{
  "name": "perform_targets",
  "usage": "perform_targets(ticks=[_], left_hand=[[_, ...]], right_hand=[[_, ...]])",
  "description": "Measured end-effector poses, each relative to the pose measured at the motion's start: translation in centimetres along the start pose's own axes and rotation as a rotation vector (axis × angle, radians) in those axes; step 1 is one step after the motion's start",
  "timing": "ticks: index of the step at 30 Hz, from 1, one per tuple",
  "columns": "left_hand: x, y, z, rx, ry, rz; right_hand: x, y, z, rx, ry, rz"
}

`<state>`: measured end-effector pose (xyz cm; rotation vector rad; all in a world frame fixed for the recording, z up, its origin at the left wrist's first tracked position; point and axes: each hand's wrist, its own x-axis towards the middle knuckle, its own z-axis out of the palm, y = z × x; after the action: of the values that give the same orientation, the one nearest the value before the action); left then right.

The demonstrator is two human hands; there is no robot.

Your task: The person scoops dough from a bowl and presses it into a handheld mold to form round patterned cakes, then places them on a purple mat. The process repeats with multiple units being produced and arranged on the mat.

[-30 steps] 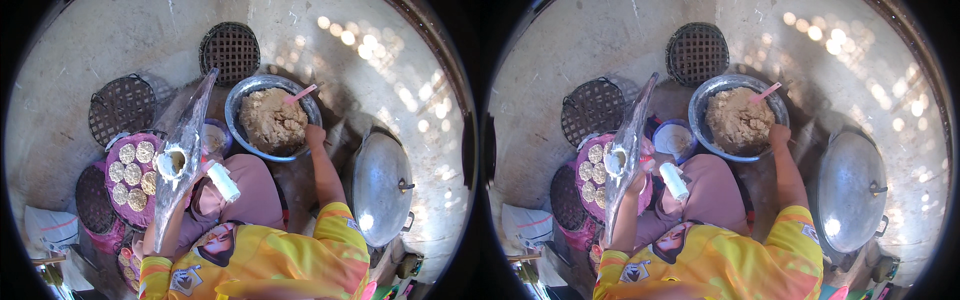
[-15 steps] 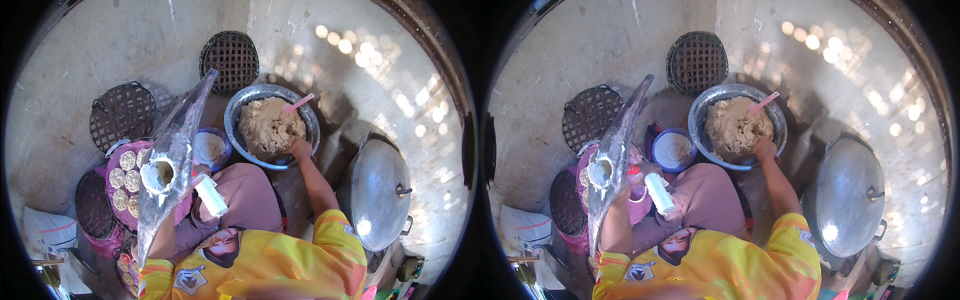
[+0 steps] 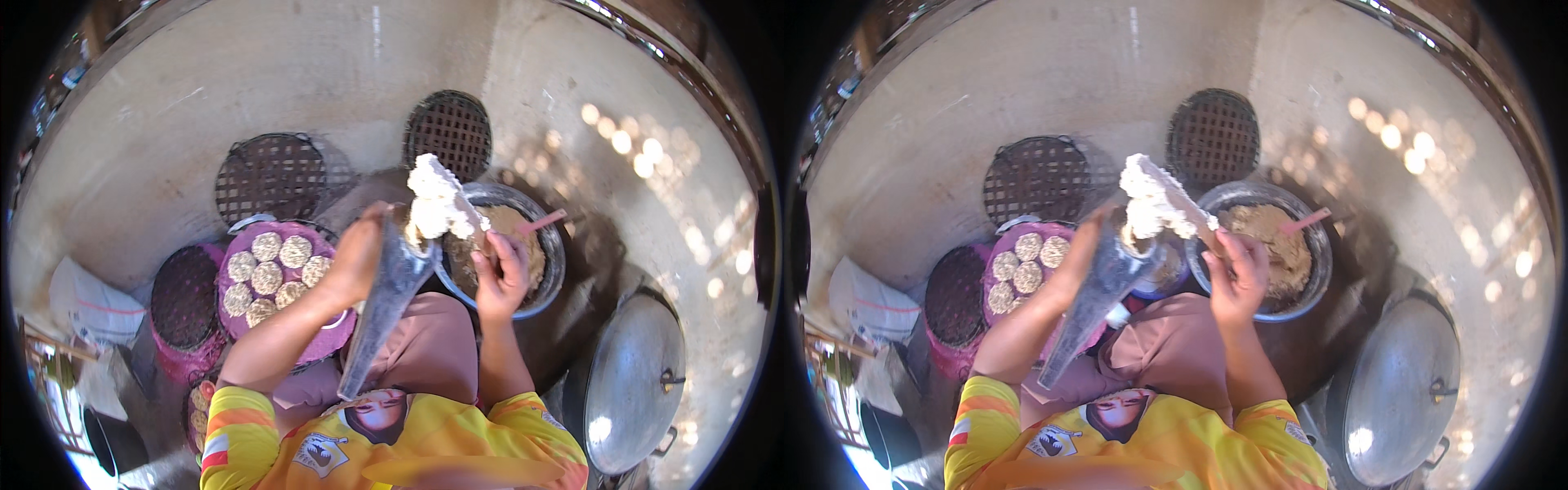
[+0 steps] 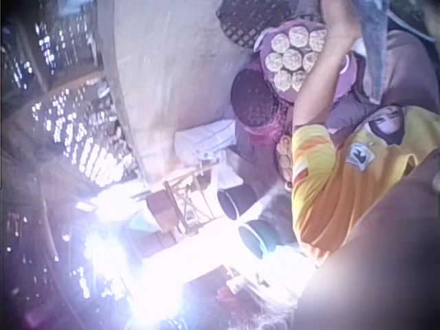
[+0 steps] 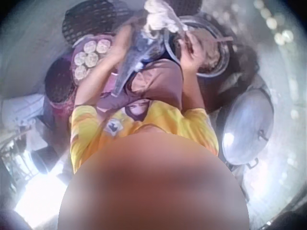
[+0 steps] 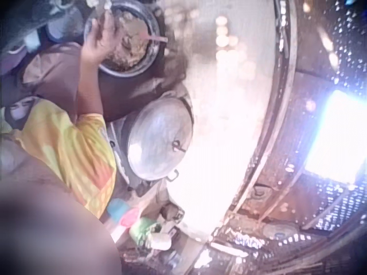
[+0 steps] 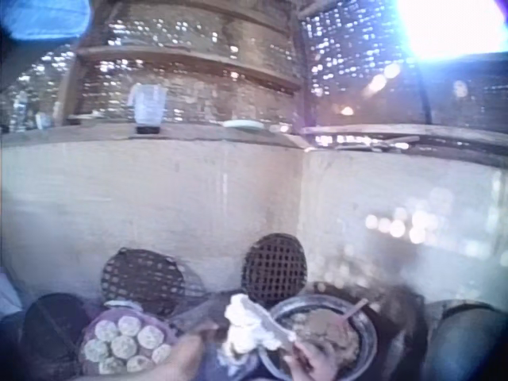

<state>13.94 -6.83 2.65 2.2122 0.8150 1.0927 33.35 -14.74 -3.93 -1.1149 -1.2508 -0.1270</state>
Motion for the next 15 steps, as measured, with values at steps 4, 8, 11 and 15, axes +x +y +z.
perform_targets(ticks=[4, 8, 11, 15], left_hand=[[-1.5, -0.7, -3.7, -0.737, -0.103, -0.614], [-4.0, -2.8, -8.8, -0.901, -0.106, -0.740], [-5.8, -2.7, -10.0, -0.406, 0.014, -0.652], [-6.2, -1.5, -9.7, 0.421, 0.126, -0.168]], right_hand=[[-0.1, -1.7, 4.6, -0.114, 0.011, -0.239], [2.9, -3.6, 4.0, -0.206, -0.343, -0.492], [6.9, -7.0, 3.0, -0.281, -0.613, -0.539], [10.0, -11.4, 4.6, -0.443, -0.781, -0.637]])
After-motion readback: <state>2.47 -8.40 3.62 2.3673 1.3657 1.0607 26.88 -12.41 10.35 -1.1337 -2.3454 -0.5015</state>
